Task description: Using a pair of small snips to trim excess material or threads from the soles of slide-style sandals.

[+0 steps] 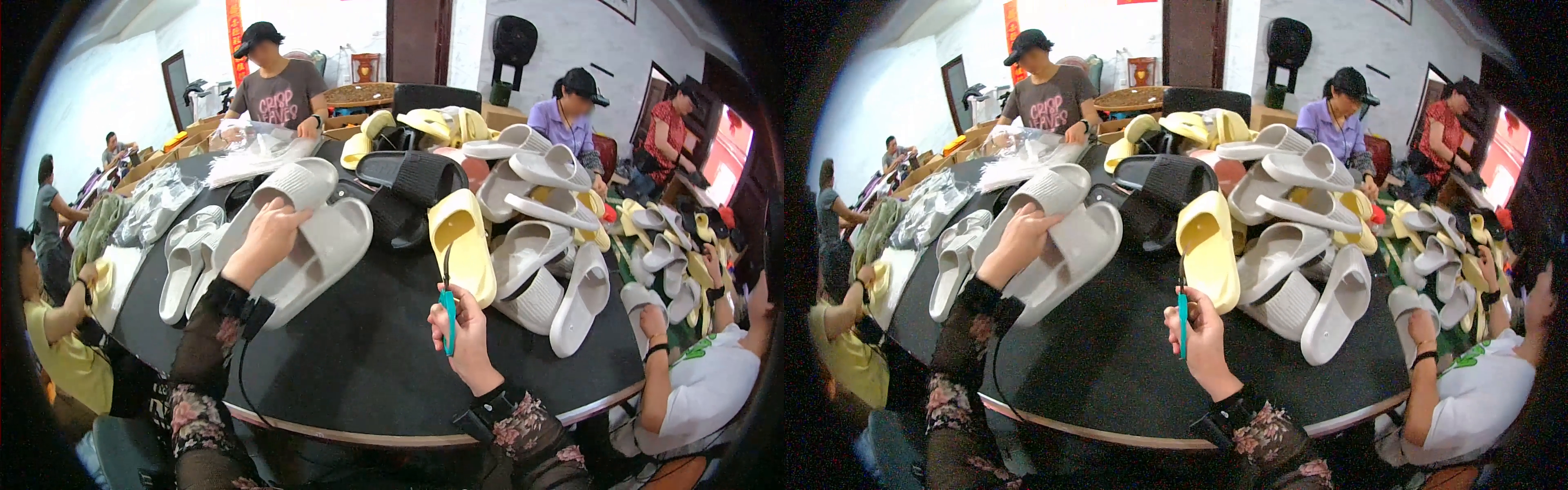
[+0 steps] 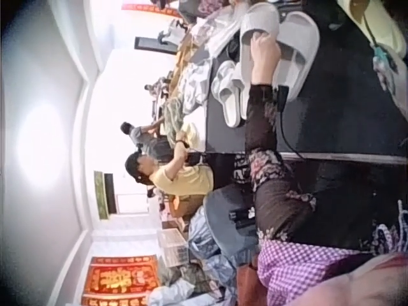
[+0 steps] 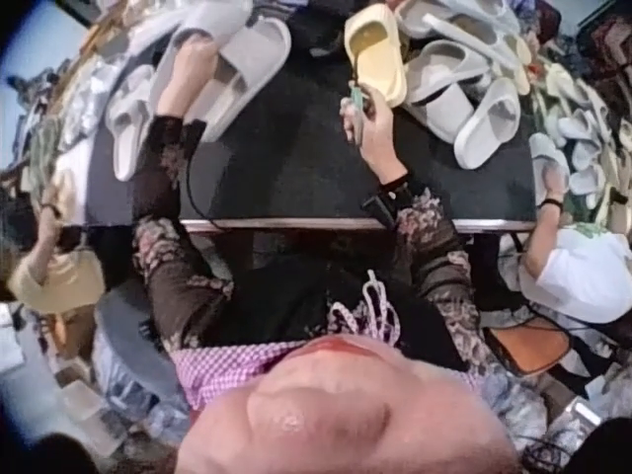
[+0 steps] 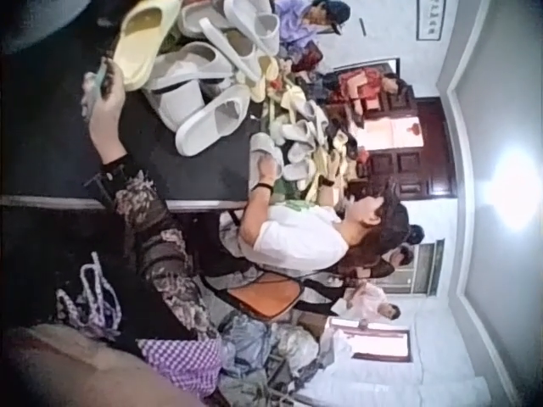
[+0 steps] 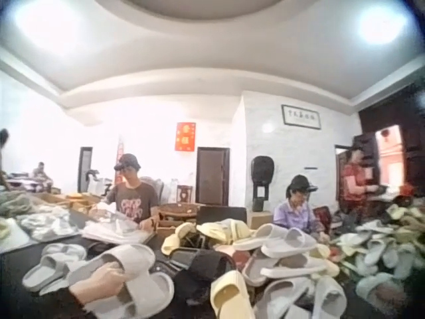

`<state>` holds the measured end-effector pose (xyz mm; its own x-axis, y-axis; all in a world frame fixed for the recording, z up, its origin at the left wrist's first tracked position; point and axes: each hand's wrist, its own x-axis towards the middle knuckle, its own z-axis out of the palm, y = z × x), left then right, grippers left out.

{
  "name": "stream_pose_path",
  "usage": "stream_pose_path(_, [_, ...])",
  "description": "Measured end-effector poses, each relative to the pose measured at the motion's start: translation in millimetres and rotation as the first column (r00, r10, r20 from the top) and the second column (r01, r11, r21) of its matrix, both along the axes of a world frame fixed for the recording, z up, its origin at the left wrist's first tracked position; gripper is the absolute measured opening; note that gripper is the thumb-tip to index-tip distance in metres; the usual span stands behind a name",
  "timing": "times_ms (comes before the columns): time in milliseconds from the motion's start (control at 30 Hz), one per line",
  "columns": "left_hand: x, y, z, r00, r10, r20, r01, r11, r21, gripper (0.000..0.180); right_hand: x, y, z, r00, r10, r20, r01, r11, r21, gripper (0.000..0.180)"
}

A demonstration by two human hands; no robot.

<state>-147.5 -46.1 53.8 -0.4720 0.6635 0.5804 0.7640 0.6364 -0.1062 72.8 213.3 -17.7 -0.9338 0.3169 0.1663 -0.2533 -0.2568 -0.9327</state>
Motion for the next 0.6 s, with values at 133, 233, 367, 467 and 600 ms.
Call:
stream_pose_path(133, [54.8,7.5,9.8,0.979,-0.174,0.11,0.177,0.984,-0.023,0.031,-0.2,7.4,-3.6,1.0,-0.019,-0.015,0.019,1.0,0.011,0.039])
stream_pose_path(233, [85.5,6.0,6.0,0.966,-0.198,0.168,0.225,0.961,-0.162,0.034,-2.3,7.3,0.3,0.999,0.007,0.037,-0.009,0.999,0.042,0.041])
stream_pose_path(367, [106.9,-0.9,0.1,0.915,-0.182,0.36,0.261,0.947,-0.185,0.036,-7.3,6.4,-6.6,1.0,0.021,0.022,-0.021,0.999,0.026,0.041])
stream_pose_path(467, [111.1,-2.9,2.5,0.877,-0.089,0.473,0.093,0.996,0.015,0.03,-5.0,6.5,-4.7,0.999,0.014,0.039,-0.016,0.999,0.032,0.039])
stream_pose_path(600, [118.1,4.4,-12.3,0.567,0.036,0.823,-0.202,0.975,0.096,0.041,-2.3,7.1,-5.6,0.999,0.01,0.041,-0.012,0.999,0.036,0.038])
